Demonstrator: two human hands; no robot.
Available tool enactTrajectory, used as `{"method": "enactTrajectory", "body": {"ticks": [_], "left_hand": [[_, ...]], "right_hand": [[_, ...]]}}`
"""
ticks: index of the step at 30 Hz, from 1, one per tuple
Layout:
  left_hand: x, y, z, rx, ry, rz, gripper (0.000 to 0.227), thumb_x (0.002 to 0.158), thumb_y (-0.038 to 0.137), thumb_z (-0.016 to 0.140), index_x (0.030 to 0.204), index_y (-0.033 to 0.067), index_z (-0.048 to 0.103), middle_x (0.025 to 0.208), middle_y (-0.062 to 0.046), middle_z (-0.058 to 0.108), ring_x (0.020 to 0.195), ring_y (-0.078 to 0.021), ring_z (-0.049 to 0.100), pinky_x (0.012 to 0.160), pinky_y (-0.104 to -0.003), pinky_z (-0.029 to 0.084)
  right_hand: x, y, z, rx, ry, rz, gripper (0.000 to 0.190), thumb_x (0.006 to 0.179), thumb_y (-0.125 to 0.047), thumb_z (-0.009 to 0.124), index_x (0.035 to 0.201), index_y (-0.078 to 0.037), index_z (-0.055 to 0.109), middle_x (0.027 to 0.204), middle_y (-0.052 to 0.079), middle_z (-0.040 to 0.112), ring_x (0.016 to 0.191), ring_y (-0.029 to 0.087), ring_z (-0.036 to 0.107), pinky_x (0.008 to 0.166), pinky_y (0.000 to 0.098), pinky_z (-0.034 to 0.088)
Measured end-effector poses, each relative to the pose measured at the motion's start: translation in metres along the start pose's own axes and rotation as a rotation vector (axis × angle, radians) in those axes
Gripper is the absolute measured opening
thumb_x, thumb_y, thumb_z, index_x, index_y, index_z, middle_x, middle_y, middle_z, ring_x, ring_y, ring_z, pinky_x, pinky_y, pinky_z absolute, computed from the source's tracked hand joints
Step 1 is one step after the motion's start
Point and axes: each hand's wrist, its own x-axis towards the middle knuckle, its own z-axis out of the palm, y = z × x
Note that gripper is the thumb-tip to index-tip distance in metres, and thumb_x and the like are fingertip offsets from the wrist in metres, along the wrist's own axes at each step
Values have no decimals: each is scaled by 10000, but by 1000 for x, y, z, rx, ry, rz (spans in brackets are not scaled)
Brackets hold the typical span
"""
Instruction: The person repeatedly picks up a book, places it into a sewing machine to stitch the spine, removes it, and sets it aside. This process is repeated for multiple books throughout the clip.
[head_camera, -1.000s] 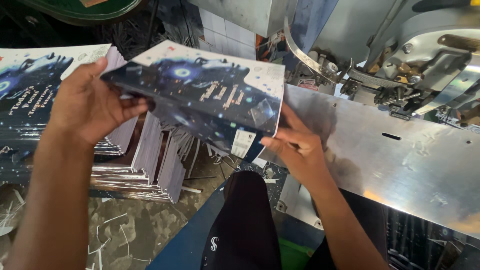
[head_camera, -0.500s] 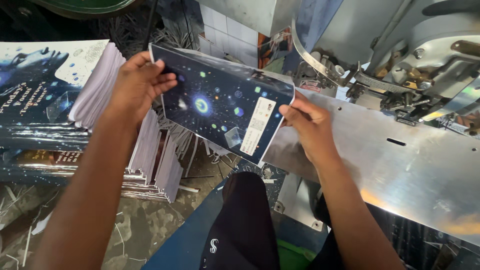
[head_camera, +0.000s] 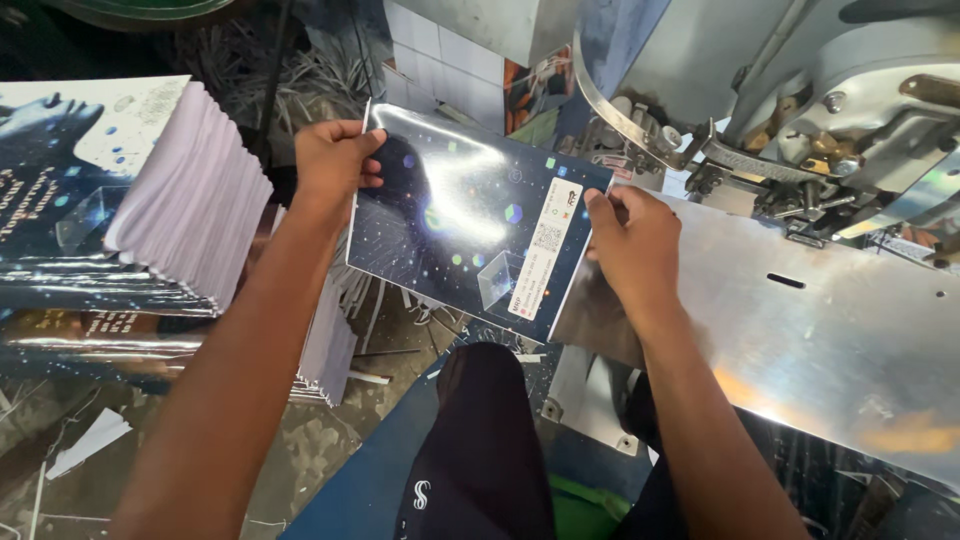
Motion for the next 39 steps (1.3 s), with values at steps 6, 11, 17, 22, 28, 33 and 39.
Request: {"method": "enactTrajectory", "body": {"ticks": [6, 11, 17, 22, 28, 33, 39], "left_hand": [[-3, -5, 15, 107, 30, 7, 224, 855, 108, 809, 1009, -16, 706, 778, -36, 690, 533, -91, 628, 425, -250, 513], [-10, -2, 26, 272, 95, 40, 213, 820, 152, 841, 961, 30, 735, 755, -14, 686, 520, -83, 598, 397, -247, 446], [-21, -10, 40, 382, 103, 236, 217, 820, 174, 870, 891, 4, 755, 738, -47, 712, 587, -101, 609, 526, -269, 469], [-30, -9, 58, 529, 182, 286, 253, 761, 186, 900, 858, 5, 751, 739, -60, 745, 626, -125, 683, 610, -282, 524], [-44, -1, 74, 345, 85, 123, 254, 785, 174, 865, 871, -19, 724, 735, -67, 727, 551, -124, 636, 473, -293, 488], [-45, -1, 83, 388, 77, 163, 286, 764, 177, 894, 868, -24, 720, 729, -62, 729, 537, -112, 632, 458, -283, 485], [-53, 1, 88, 419, 54, 175, 295, 771, 197, 883, 875, -22, 715, 724, -78, 729, 545, -133, 649, 485, -295, 502]], "right_hand": [[-5, -14, -9, -188, 27, 94, 395, 972, -308, 695, 770, 30, 715, 577, 101, 677, 490, 156, 699, 505, 274, 553], [-7, -15, -14, -211, 63, 104, 403, 966, -309, 702, 755, 34, 716, 574, 109, 677, 490, 160, 703, 497, 276, 552], [-12, -12, -31, -245, 83, 121, 382, 980, -303, 699, 799, 32, 727, 588, 127, 683, 484, 175, 691, 491, 288, 539], [-16, -8, -48, -229, 94, 133, 332, 975, -284, 708, 850, 22, 744, 604, 120, 689, 494, 163, 691, 491, 281, 550], [-19, 0, -69, -131, 71, 171, 289, 957, -246, 719, 919, 39, 748, 653, 112, 709, 531, 141, 701, 501, 269, 573], [-21, 5, -79, -130, 72, 170, 299, 966, -240, 715, 924, 53, 754, 655, 118, 703, 533, 142, 693, 503, 267, 570], [-24, 6, -87, -137, 96, 163, 287, 960, -237, 718, 919, 44, 760, 650, 110, 702, 528, 137, 687, 503, 266, 560]]}}
